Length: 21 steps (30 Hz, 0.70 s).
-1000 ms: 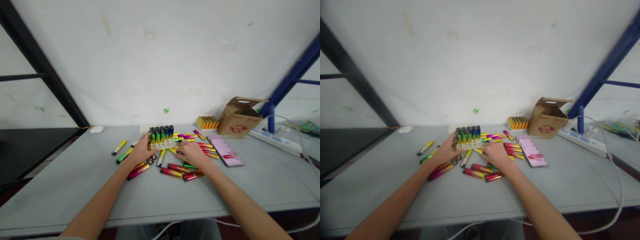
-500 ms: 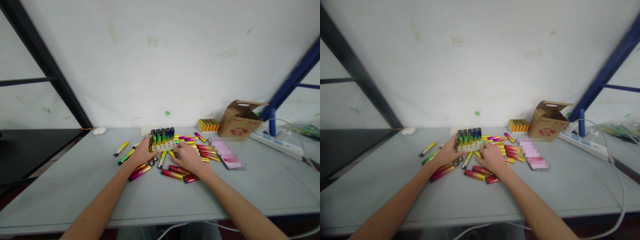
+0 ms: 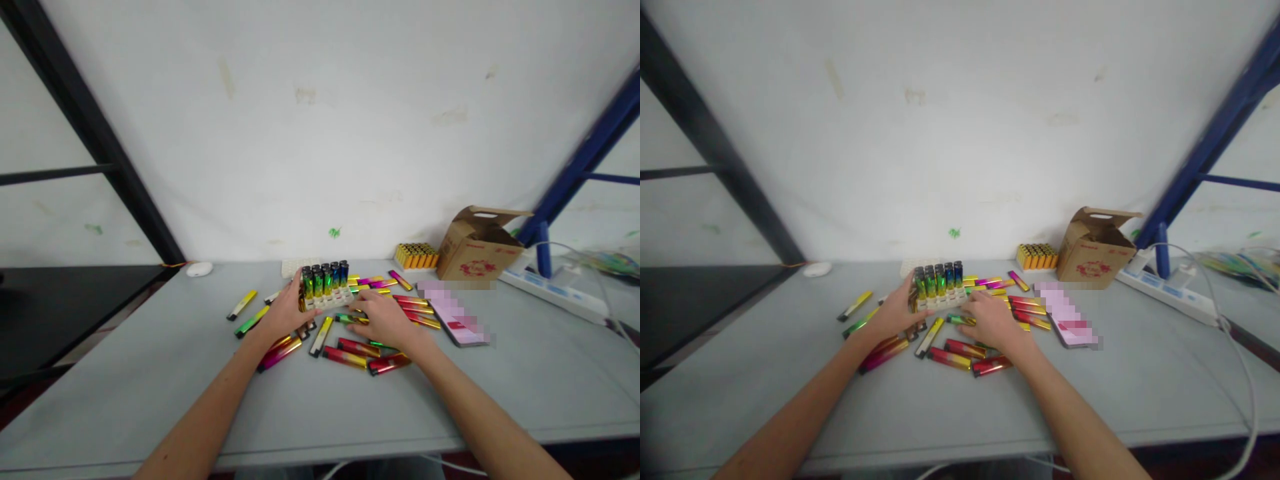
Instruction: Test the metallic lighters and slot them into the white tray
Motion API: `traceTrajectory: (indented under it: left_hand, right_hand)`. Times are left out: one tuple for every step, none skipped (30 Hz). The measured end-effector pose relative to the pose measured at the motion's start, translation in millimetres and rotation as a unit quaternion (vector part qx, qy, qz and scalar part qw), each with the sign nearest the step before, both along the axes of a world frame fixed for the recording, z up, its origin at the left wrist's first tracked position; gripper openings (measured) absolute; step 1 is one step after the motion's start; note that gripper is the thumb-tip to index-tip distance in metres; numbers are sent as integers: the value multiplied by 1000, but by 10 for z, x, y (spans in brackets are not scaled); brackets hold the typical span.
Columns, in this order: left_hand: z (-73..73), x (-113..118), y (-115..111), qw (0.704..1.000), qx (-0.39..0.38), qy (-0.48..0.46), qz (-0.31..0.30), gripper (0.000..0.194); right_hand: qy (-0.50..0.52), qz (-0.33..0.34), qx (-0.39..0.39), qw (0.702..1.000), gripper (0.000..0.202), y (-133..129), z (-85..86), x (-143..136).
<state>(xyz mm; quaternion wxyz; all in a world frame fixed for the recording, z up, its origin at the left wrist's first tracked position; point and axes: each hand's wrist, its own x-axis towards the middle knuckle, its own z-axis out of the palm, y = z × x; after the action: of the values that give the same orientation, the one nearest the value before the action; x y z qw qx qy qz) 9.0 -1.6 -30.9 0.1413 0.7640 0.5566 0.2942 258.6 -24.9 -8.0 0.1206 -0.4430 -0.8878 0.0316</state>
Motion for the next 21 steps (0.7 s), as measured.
traceTrajectory:
  left_hand:
    - [5,1,-3,1000,2,0,-2,97]
    - [10,2,-5,1000,3,1,-5,98]
    - [15,2,-6,1000,4,4,-7,98]
    - [20,2,-6,1000,2,6,-8,98]
    - [25,2,-5,1000,-1,9,-8,99]
    - [30,2,-5,1000,-5,12,-7,99]
    - [34,2,-4,1000,-7,14,-6,99]
    - [36,2,-3,1000,-7,16,-5,99]
    - [37,2,-1,1000,-6,18,-5,99]
    - [35,1,0,1000,-4,19,-6,99]
    - [32,1,2,1000,0,19,-8,99]
    - [29,1,3,1000,2,19,-13,98]
    - [25,1,3,1000,4,19,-18,98]
    - [22,3,3,1000,6,19,-23,98]
    - [21,5,1,999,9,19,-27,97]
    - [21,8,-2,999,11,19,-31,97]
    - [22,11,-6,999,12,19,-34,97]
    - [23,15,-10,999,13,19,-36,97]
    - [25,18,-13,999,12,18,-39,97]
    - [25,21,-16,999,10,17,-42,97]
    - [25,23,-18,999,9,15,-44,97]
  right_hand:
    - [3,11,-6,1000,27,8,-23,-22]
    - [7,22,-11,1000,24,15,-43,-37]
    - [18,34,-15,999,22,23,-57,-44]
    - [38,46,-19,998,20,32,-63,-41]
    - [69,56,-25,996,19,43,-62,-31]
    - [115,62,-35,991,19,56,-54,-17]
    - [174,62,-51,981,19,71,-41,0]
    - [244,55,-74,965,20,88,-24,15]
    - [318,42,-104,941,21,107,-6,26]
    - [391,27,-139,909,22,128,11,32]
    - [458,11,-178,871,24,148,24,33]
    - [518,-4,-216,828,25,168,33,30]
    - [567,-16,-252,785,26,187,38,24]
    - [605,-25,-283,744,27,204,38,17]
    - [633,-31,-311,708,28,218,35,11]
    - [652,-33,-337,678,29,230,29,6]
    - [663,-30,-362,655,32,239,21,3]
    - [667,-23,-387,636,35,245,12,2]
    - [668,-16,-409,622,39,249,3,3]
    - [666,-10,-429,610,43,252,-6,3]
    - [664,-5,-444,602,46,254,-14,4]
